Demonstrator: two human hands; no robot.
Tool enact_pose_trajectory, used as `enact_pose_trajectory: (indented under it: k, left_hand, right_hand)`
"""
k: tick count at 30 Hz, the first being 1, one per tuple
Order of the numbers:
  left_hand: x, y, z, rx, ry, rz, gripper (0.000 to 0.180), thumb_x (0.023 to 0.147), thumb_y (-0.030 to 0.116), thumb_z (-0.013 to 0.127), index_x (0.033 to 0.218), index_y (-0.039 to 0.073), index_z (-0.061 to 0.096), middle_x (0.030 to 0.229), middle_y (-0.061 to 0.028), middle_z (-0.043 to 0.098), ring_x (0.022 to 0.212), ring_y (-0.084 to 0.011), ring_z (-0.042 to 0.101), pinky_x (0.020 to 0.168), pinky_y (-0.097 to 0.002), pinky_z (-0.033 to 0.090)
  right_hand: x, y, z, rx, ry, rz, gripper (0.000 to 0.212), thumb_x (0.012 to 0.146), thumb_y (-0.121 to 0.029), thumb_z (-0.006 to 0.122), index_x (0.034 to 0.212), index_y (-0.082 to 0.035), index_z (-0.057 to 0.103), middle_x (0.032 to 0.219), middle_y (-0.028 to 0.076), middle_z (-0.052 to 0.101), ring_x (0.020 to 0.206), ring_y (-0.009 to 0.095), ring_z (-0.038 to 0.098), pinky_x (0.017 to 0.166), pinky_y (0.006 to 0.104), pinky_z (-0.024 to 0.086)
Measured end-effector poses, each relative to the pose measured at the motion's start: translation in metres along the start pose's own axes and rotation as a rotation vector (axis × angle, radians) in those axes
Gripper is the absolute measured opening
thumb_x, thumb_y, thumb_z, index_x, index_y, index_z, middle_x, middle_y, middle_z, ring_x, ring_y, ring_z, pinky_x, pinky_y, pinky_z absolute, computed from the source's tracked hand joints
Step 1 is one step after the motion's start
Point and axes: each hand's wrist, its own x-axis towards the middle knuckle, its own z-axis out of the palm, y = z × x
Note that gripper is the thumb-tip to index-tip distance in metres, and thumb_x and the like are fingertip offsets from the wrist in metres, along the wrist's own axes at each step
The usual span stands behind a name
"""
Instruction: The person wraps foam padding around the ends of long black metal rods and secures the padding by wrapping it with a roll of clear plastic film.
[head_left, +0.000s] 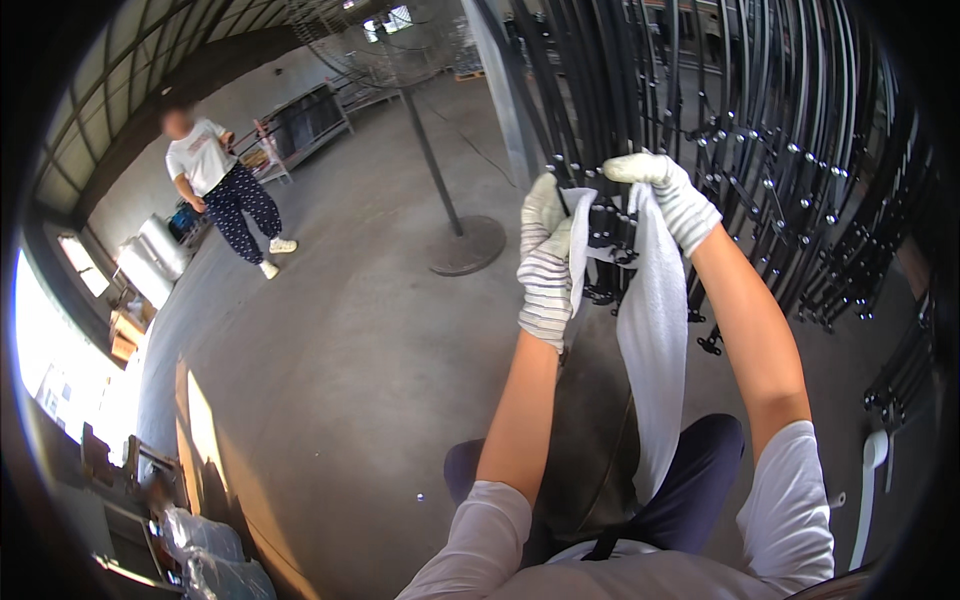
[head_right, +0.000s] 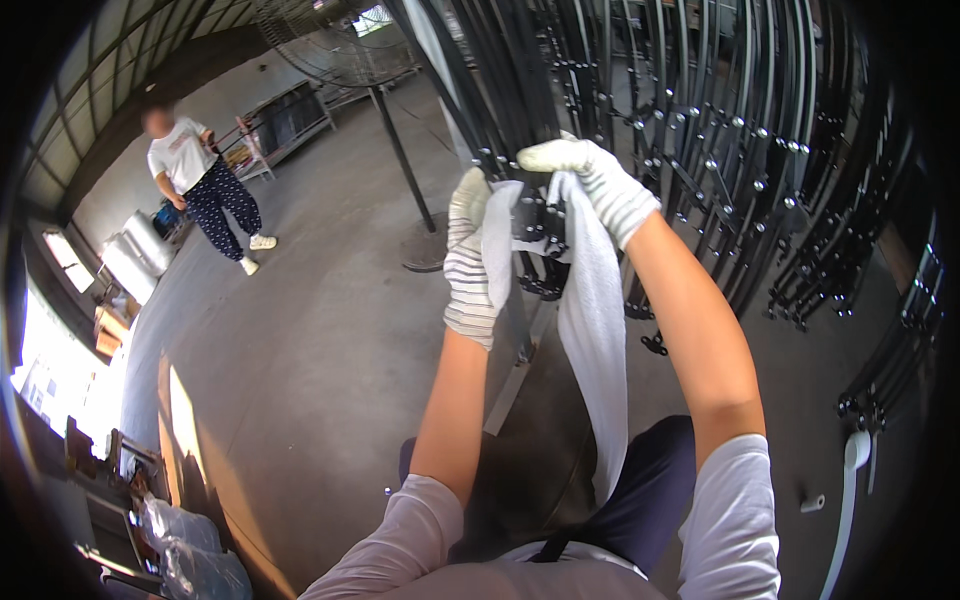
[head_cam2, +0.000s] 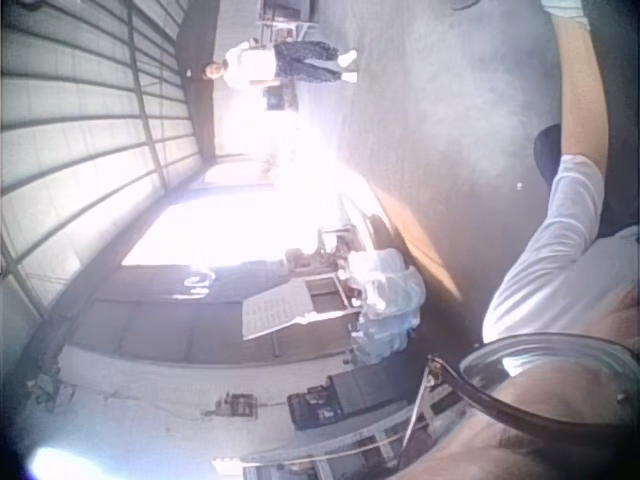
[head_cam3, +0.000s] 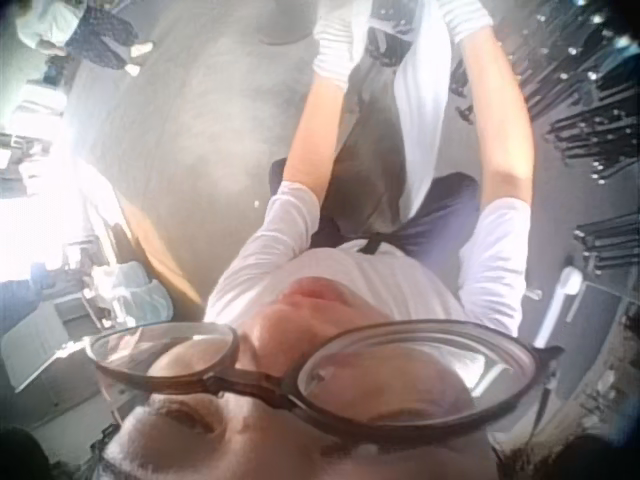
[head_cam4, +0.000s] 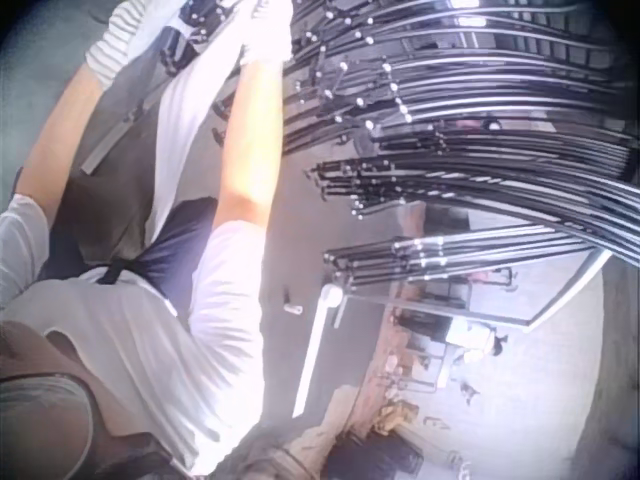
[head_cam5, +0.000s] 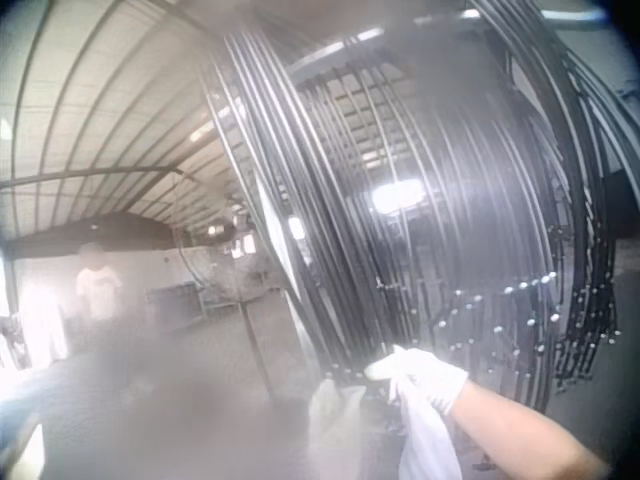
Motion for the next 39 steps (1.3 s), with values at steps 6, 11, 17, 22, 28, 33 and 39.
enact_pose_trajectory:
  k: [6, 11, 17, 22, 28, 33, 39]
  left_hand:
    - [-0.01, -0.026, -0.013, 0.773, -0.04, 0.115, 0.085, 0.075, 0.035, 0.064, 0.136, 0.006, 0.013, 0.126, -0.0151, 0.039, 0.114, -0.0234, 0.041, 0.094, -0.0307, 0.034]
    - [-0.004, -0.005, 0.005, 1.038, 0.071, -0.128, 0.089, 0.064, 0.04, 0.073, 0.129, 0.002, 0.026, 0.107, -0.0132, 0.054, 0.094, -0.0218, 0.054, 0.084, -0.0314, 0.042]
    - [-0.012, -0.012, 0.028, 0.99, -0.079, 0.256, 0.091, 0.071, 0.024, 0.069, 0.136, 0.005, 0.009, 0.134, -0.0193, 0.024, 0.12, -0.0262, 0.03, 0.099, -0.0333, 0.028]
    - [0.031, -0.002, -0.042, 0.899, 0.018, 0.274, 0.099, 0.067, 0.035, 0.072, 0.136, 0.006, 0.008, 0.134, -0.0158, 0.022, 0.121, -0.0258, 0.029, 0.1, -0.0374, 0.028]
    - [0.041, -0.032, -0.024, 0.711, -0.01, 0.245, 0.098, 0.064, 0.039, 0.074, 0.134, 0.006, 0.014, 0.131, -0.0135, 0.027, 0.118, -0.0238, 0.033, 0.099, -0.0375, 0.029]
    - [0.038, -0.031, -0.006, 0.698, -0.022, 0.278, 0.101, 0.062, 0.036, 0.076, 0.134, 0.008, 0.012, 0.131, -0.0125, 0.027, 0.118, -0.0226, 0.032, 0.1, -0.0373, 0.028]
    - [0.032, -0.026, -0.028, 0.855, 0.025, 0.298, 0.105, 0.058, 0.026, 0.079, 0.134, 0.005, 0.01, 0.131, -0.0152, 0.028, 0.118, -0.0251, 0.033, 0.1, -0.0361, 0.027]
  right_hand:
    - [-0.01, -0.018, 0.006, 0.417, -0.218, 0.167, 0.022, 0.069, -0.005, 0.067, 0.089, 0.002, 0.064, 0.085, 0.012, 0.064, 0.081, 0.017, 0.061, 0.075, 0.028, 0.049]
    - [-0.013, -0.021, 0.011, 0.335, -0.215, 0.022, 0.015, 0.07, -0.005, 0.065, 0.083, 0.002, 0.065, 0.081, 0.01, 0.064, 0.078, 0.017, 0.061, 0.074, 0.0287, 0.048]
    - [-0.024, -0.025, 0.004, 0.308, -0.081, 0.167, 0.022, 0.07, -0.009, 0.065, 0.089, 0.003, 0.063, 0.078, 0.008, 0.063, 0.077, 0.014, 0.059, 0.072, 0.0274, 0.047]
    - [-0.007, -0.03, 0.063, 0.473, -0.18, 0.135, 0.047, 0.058, -0.004, 0.066, 0.104, -0.002, 0.056, 0.089, 0.009, 0.061, 0.081, 0.018, 0.055, 0.073, 0.0277, 0.043]
    - [-0.026, -0.05, 0.04, 0.036, -0.018, 0.124, 0.07, 0.052, -0.012, 0.072, 0.116, 0.0, 0.048, 0.097, 0.01, 0.06, 0.09, 0.019, 0.053, 0.078, 0.0285, 0.043]
    - [-0.016, -0.051, 0.032, -0.254, 0.011, 0.192, 0.08, 0.052, -0.02, 0.075, 0.122, 0.001, 0.041, 0.105, 0.014, 0.057, 0.099, 0.023, 0.053, 0.081, 0.0296, 0.043]
    - [-0.062, -0.079, 0.037, -0.395, 0.088, 0.278, 0.087, 0.059, -0.03, 0.075, 0.128, 0.005, 0.034, 0.114, 0.011, 0.052, 0.107, 0.016, 0.046, 0.09, 0.0244, 0.037]
